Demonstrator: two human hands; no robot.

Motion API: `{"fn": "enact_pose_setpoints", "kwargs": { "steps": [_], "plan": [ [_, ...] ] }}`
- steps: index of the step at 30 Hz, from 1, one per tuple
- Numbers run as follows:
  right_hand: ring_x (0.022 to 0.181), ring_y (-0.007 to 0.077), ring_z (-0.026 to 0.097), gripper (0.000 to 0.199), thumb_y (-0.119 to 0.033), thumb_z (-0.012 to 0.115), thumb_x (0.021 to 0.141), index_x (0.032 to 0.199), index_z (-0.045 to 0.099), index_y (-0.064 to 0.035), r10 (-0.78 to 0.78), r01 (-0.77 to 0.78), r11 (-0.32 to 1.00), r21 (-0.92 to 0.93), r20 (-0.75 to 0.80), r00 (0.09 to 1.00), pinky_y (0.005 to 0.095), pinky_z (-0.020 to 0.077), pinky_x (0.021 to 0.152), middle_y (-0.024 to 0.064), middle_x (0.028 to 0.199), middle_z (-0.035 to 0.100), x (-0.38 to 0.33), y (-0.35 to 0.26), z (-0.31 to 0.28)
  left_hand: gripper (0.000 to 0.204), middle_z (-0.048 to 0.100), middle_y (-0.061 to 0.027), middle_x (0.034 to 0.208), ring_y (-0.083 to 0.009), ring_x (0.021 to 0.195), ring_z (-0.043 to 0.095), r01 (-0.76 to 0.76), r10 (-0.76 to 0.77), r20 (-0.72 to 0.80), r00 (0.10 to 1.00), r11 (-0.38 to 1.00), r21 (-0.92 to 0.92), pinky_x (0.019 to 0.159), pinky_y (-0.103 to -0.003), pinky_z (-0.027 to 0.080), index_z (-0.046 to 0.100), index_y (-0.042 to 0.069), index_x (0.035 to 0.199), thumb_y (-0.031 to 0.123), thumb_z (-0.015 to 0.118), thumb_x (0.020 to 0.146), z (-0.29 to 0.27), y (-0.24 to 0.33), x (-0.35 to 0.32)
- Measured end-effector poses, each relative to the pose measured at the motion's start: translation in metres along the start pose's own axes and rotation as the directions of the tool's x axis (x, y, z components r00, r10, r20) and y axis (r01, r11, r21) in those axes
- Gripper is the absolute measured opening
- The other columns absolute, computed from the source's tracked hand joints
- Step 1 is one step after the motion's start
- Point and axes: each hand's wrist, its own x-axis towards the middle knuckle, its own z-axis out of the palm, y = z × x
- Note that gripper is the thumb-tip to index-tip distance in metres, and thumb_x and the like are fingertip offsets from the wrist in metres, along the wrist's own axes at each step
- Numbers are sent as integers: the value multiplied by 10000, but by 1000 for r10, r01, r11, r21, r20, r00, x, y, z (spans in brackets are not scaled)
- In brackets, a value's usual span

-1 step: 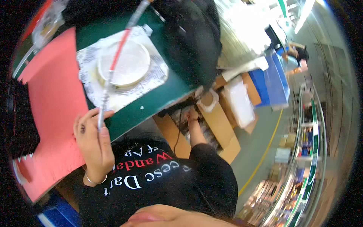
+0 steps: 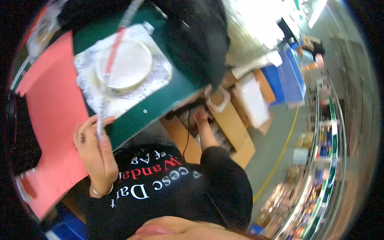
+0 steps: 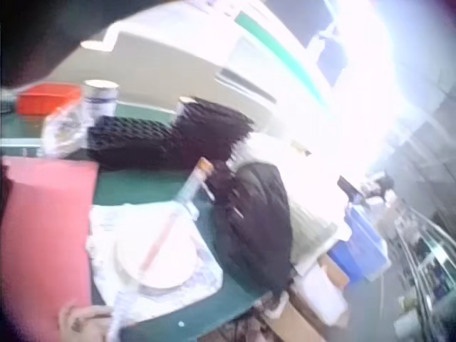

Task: The person unpacks stacks of black components by removing rubber bands and plastic wrapping by hand. They then handle perforated plastic plates to assemble onto the component stacks.

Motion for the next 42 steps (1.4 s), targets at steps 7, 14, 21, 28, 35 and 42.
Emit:
{"fn": "enact_pose_setpoints", "kwargs": {
  "steps": [7,14,21,28,35,42],
  "plan": [
    [496,186,583,268,-379,535,899,834,540,-119,88,-92,994,-51,-71,994,303,464,394,62,635,573,-5,0,37,388,646,-184,1089,-269,1028,558,233,-245,-67,967,961,-148,940,-373,373,573,-84,1055,215,340,967,3,7,-4],
    [451,196,500,190,-194,569,940,852,581,-26,97,-97,995,6,-181,979,318,424,410,80,609,504,-73,-51,60,434,615,-239,1144,-297,1125,522,226,-262,-142,954,947,-228,984,-362,348,498,-131,1147,207,269,1000,13,13,-2],
    [513,211,637,269,-286,596,873,847,556,-22,1,-16,986,-163,-95,995,230,344,364,81,639,590,-100,-66,47,544,594,-197,1152,-300,1160,509,208,-216,-109,970,975,-81,936,-339,392,559,-143,1119,272,233,988,8,9,-2],
    [564,205,644,288,-240,605,844,669,560,-15,-247,181,931,-316,-181,952,297,380,420,72,618,569,-139,-104,37,431,638,-216,1112,-298,1140,524,154,-182,-173,968,974,-165,989,-354,353,526,-129,1114,200,272,996,10,8,-2],
    [557,235,596,112,-119,594,846,795,646,-35,-605,466,586,-662,24,796,367,498,548,85,630,589,-210,-173,16,431,645,-215,1079,-308,1146,515,188,-213,-132,968,965,-181,1007,-379,336,496,-138,1152,200,284,988,11,8,-4],
    [489,21,309,207,-156,644,858,657,615,-114,-746,626,580,-521,-31,665,246,199,449,-112,570,411,-331,-258,29,432,661,-212,1037,-329,1144,506,201,-237,-161,958,956,-214,1011,-397,330,515,-141,1120,193,285,971,4,7,-4]
  ]
}}
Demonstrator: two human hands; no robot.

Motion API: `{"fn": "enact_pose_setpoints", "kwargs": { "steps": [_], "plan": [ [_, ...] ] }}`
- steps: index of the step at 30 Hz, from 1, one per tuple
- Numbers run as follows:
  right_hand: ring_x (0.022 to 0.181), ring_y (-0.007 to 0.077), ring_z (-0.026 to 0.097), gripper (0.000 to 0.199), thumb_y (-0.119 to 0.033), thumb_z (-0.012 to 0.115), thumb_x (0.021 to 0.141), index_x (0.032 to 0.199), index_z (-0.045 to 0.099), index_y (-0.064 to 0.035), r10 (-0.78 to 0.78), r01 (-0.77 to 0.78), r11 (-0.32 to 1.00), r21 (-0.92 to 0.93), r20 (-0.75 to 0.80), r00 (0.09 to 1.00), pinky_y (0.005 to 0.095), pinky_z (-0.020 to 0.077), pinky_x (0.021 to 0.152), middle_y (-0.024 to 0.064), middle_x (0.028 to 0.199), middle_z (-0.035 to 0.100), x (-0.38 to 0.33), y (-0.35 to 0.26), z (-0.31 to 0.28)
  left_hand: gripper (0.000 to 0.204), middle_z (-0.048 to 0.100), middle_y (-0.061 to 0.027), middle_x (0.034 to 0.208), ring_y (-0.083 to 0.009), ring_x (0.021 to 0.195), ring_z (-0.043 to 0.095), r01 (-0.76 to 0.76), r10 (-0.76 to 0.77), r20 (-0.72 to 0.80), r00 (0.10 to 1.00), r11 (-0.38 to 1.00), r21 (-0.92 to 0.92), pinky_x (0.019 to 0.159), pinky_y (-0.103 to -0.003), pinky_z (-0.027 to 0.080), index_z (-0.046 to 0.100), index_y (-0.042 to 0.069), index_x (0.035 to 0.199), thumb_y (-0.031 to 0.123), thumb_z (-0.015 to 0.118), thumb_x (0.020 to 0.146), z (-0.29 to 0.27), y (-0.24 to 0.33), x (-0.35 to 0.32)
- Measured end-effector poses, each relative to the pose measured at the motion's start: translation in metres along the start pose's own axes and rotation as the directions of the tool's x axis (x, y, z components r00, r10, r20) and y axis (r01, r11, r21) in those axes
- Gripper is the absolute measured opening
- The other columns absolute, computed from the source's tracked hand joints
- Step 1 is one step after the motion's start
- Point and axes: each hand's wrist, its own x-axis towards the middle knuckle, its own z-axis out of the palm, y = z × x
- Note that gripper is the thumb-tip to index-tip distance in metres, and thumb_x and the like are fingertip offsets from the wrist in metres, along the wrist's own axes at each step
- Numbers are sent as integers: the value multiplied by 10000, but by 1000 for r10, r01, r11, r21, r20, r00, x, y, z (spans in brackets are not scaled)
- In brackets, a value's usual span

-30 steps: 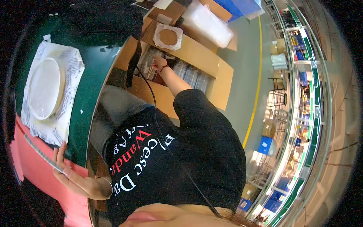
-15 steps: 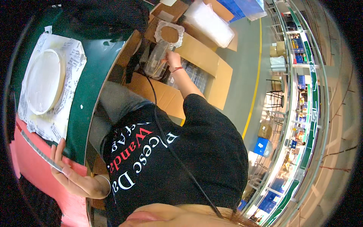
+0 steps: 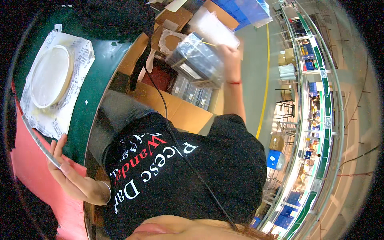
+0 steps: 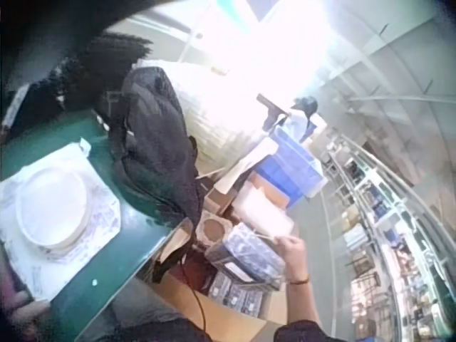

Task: The person unpacks stacks of black components by removing rubber bands and plastic wrapping by hand. They then handle perforated plastic plates to assemble onto the component stacks.

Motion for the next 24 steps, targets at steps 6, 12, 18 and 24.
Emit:
{"fn": "enact_pose_setpoints", "kwargs": {
  "steps": [6,12,18,24],
  "plan": [
    [567,18,308,261,-185,689,856,641,609,-63,-416,395,790,-470,63,907,228,200,515,-108,611,388,-19,-118,-80,362,667,-153,1058,-306,1091,527,-153,152,53,987,988,15,1001,-398,318,605,-77,1015,173,350,959,-11,-6,4],
    [554,27,267,433,-164,713,872,567,444,-14,-707,673,572,-469,134,694,241,159,507,-91,585,352,-70,-219,-84,271,651,-112,1053,-287,1047,544,-255,249,97,964,965,59,993,-417,323,630,-2,1054,128,413,957,-11,-11,1],
    [559,40,245,414,-84,636,898,591,369,-11,-821,902,371,-222,376,430,269,155,508,-50,577,306,-99,-274,-65,192,670,-100,1014,-267,961,591,-253,251,-42,967,933,-257,1019,-478,311,566,-2,971,118,417,958,-26,-16,-16],
    [554,52,275,310,-68,637,863,618,457,-6,-743,937,311,-161,573,346,281,181,503,-28,583,328,-120,-338,-11,231,690,-126,969,-279,930,600,-294,220,-285,933,923,-250,1027,-490,313,510,16,884,187,381,972,-58,-27,-29]
  ]
}}
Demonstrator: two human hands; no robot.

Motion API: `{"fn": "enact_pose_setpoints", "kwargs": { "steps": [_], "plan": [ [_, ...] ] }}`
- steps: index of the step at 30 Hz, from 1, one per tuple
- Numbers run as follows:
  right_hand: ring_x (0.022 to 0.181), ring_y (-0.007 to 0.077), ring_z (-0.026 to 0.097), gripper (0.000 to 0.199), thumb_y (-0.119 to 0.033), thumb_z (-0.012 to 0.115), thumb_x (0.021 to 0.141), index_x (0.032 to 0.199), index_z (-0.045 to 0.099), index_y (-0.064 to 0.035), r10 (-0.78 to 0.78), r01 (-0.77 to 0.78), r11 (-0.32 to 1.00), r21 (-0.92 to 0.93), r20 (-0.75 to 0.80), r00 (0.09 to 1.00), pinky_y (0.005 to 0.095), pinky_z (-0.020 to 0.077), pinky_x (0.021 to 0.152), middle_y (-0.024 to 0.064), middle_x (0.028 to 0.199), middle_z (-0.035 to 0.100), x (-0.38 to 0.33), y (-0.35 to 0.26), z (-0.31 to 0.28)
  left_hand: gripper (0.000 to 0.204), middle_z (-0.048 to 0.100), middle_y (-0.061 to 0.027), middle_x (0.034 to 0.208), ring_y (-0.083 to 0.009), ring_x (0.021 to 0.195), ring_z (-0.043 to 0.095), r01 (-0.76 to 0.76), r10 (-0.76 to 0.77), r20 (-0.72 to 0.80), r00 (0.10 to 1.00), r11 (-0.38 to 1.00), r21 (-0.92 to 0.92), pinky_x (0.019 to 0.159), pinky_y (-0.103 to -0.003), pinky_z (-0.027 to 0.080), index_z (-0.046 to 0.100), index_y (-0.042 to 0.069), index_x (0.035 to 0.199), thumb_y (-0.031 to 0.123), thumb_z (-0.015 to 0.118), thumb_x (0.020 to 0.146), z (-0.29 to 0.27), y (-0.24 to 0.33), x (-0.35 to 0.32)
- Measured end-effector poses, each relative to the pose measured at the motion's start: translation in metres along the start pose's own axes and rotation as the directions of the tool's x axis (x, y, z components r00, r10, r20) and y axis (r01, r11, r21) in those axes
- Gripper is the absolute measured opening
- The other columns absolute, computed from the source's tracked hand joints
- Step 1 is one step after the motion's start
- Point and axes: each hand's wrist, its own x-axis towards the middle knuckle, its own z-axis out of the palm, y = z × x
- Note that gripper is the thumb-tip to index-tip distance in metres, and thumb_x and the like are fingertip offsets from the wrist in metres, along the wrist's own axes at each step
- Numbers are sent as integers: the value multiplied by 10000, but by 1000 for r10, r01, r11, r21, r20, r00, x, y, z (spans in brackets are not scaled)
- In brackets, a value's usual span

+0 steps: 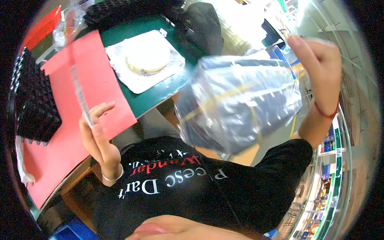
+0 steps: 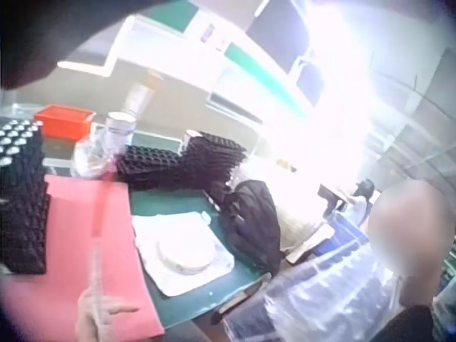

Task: The person unpacks stacks of black components by removing rubber bands and plastic wrapping by hand. They then handle perforated plastic plates to assemble onto the component stacks.

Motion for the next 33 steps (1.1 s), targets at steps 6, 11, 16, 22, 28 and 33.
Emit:
{"fn": "enact_pose_setpoints", "kwargs": {
  "steps": [6,11,16,22,28,33],
  "plan": [
    [415,56,299,320,-226,581,929,648,547,-78,48,-42,977,209,-23,999,231,224,409,-67,508,365,72,-18,21,335,686,-149,923,-279,921,585,-24,22,-188,982,1000,-6,1000,-458,337,478,17,840,277,331,992,-25,0,-13],
    [448,33,307,283,-221,579,933,675,530,-115,-250,-144,646,749,386,888,202,223,429,-72,550,373,137,-54,35,365,681,-128,899,-256,915,564,-49,35,-207,978,997,-60,1019,-437,316,545,3,858,280,344,984,-33,-11,-16],
    [495,37,379,216,-236,576,937,770,537,-104,-202,-260,550,794,428,881,185,303,434,-55,653,472,180,-99,87,328,681,-122,909,-243,893,598,-13,7,-146,989,999,-35,1051,-450,294,537,1,930,259,339,975,-36,-14,-16],
    [539,89,541,242,-280,592,908,791,563,-70,-251,-358,590,723,586,770,184,434,489,9,660,576,208,-134,138,208,696,-119,871,-250,864,618,-4,-11,-191,982,997,-82,1087,-466,222,461,49,823,183,362,947,-37,-18,-17],
    [533,131,569,316,-329,631,858,768,594,-29,-178,-482,357,800,565,806,223,489,515,43,622,594,198,-157,181,161,698,-114,880,-251,855,608,-60,61,-108,992,998,5,1103,-498,189,460,50,822,148,386,926,-43,-19,-21],
    [531,121,565,298,-317,625,851,758,596,-36,-263,-512,352,784,608,749,217,478,514,39,622,595,187,-146,188,149,706,-106,870,-247,859,601,-52,54,-70,996,998,32,1106,-510,179,452,58,805,140,394,916,-41,-20,-24]
  ]
}}
